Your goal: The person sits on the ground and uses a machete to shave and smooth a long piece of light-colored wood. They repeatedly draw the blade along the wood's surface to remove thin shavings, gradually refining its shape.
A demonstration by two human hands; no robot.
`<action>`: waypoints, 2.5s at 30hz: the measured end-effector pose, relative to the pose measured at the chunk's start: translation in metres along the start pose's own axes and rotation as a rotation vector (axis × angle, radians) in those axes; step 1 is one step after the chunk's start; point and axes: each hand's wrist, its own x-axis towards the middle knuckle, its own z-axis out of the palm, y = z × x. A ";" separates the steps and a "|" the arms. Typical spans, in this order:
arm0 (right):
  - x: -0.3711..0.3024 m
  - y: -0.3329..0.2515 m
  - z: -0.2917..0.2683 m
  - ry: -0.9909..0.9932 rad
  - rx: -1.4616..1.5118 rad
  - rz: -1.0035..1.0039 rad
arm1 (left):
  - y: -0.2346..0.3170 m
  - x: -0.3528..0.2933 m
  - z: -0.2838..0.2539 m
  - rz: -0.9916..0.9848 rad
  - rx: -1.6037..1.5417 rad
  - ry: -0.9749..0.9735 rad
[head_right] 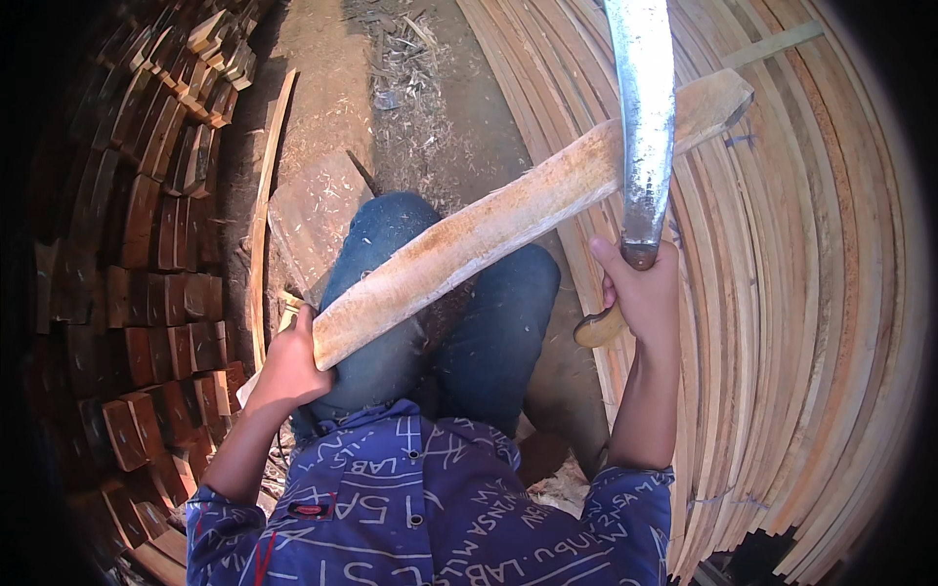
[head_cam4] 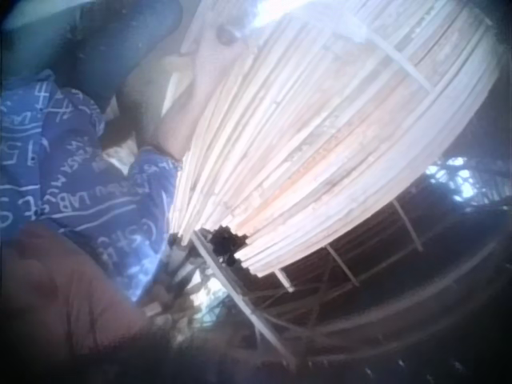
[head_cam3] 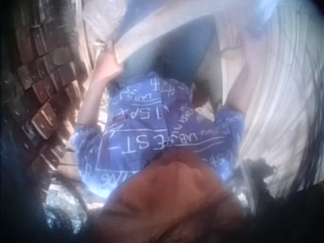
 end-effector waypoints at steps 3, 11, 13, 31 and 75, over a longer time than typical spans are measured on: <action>-0.008 0.014 0.021 -0.123 -0.141 0.009 | -0.003 0.001 0.001 -0.005 0.037 0.033; -0.024 0.014 0.022 -0.033 -0.120 -0.023 | -0.014 0.003 0.009 -0.004 -0.072 0.004; -0.026 0.010 0.023 0.085 -0.073 0.008 | -0.015 0.006 0.010 0.004 -0.108 -0.014; -0.054 0.053 0.012 0.103 -0.057 0.085 | -0.011 0.002 0.007 0.123 0.003 0.095; -0.056 0.047 0.029 0.013 0.147 0.066 | -0.019 0.007 0.004 0.143 -0.085 0.074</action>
